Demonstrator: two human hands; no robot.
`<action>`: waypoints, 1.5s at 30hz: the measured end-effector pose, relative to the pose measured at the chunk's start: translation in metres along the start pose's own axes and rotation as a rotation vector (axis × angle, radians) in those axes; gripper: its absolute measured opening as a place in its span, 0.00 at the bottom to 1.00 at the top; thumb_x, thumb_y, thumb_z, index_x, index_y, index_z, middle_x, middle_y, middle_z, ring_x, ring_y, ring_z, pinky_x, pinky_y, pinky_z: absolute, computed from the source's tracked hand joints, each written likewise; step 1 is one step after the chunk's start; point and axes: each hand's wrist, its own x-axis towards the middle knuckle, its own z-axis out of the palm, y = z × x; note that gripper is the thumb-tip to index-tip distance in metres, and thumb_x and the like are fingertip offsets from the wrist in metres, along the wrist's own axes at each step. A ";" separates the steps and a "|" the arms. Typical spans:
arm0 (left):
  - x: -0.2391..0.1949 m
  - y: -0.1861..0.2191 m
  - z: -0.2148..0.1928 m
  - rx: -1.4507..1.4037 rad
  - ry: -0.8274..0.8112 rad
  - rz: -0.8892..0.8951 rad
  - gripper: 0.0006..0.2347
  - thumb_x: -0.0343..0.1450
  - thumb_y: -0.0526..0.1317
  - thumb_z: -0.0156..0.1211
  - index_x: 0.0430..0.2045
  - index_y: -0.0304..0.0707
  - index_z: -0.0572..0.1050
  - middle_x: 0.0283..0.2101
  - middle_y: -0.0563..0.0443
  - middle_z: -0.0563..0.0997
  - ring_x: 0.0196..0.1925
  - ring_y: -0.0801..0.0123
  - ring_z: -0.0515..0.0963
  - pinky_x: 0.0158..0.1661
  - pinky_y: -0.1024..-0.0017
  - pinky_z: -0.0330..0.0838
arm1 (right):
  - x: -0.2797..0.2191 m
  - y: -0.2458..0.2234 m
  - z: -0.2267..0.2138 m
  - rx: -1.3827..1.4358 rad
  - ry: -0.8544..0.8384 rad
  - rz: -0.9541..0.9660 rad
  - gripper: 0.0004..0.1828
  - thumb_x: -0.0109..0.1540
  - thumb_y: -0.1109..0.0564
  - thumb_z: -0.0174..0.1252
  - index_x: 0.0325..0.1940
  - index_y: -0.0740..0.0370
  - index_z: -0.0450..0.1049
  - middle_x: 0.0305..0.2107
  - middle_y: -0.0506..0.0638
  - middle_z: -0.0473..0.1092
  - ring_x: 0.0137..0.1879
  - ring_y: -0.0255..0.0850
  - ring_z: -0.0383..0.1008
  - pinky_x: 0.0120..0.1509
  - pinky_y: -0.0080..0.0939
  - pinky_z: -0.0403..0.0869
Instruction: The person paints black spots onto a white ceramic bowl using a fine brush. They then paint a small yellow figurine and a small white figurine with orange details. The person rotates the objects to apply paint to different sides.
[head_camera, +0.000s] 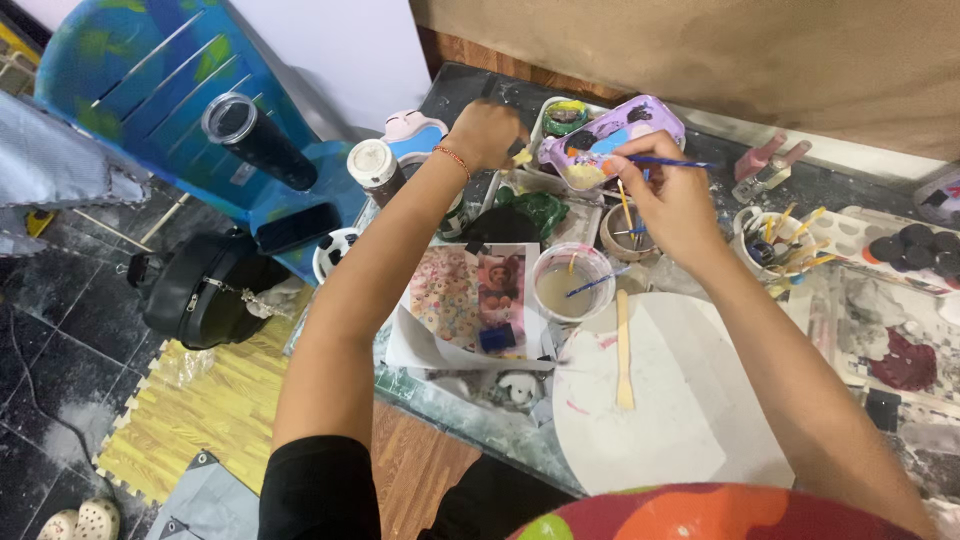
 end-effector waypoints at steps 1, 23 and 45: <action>-0.003 0.004 -0.007 0.015 0.024 0.003 0.13 0.56 0.50 0.77 0.31 0.57 0.84 0.36 0.51 0.82 0.44 0.57 0.82 0.43 0.60 0.75 | -0.002 -0.001 0.000 0.032 0.013 -0.027 0.09 0.72 0.55 0.59 0.48 0.63 0.71 0.33 0.51 0.76 0.35 0.33 0.72 0.38 0.35 0.70; -0.162 0.178 -0.122 -0.940 0.450 0.084 0.22 0.71 0.33 0.59 0.63 0.40 0.69 0.61 0.42 0.76 0.64 0.49 0.75 0.65 0.59 0.68 | -0.133 -0.099 -0.096 -0.167 0.173 -0.125 0.06 0.74 0.61 0.59 0.49 0.67 0.69 0.39 0.50 0.73 0.42 0.34 0.77 0.46 0.33 0.73; -0.213 0.158 -0.121 -0.786 0.592 -0.132 0.04 0.67 0.36 0.69 0.31 0.39 0.81 0.40 0.53 0.85 0.42 0.59 0.83 0.44 0.63 0.76 | -0.105 -0.088 -0.010 -0.307 -0.124 -0.038 0.10 0.70 0.56 0.57 0.52 0.65 0.73 0.41 0.59 0.74 0.38 0.47 0.75 0.41 0.43 0.73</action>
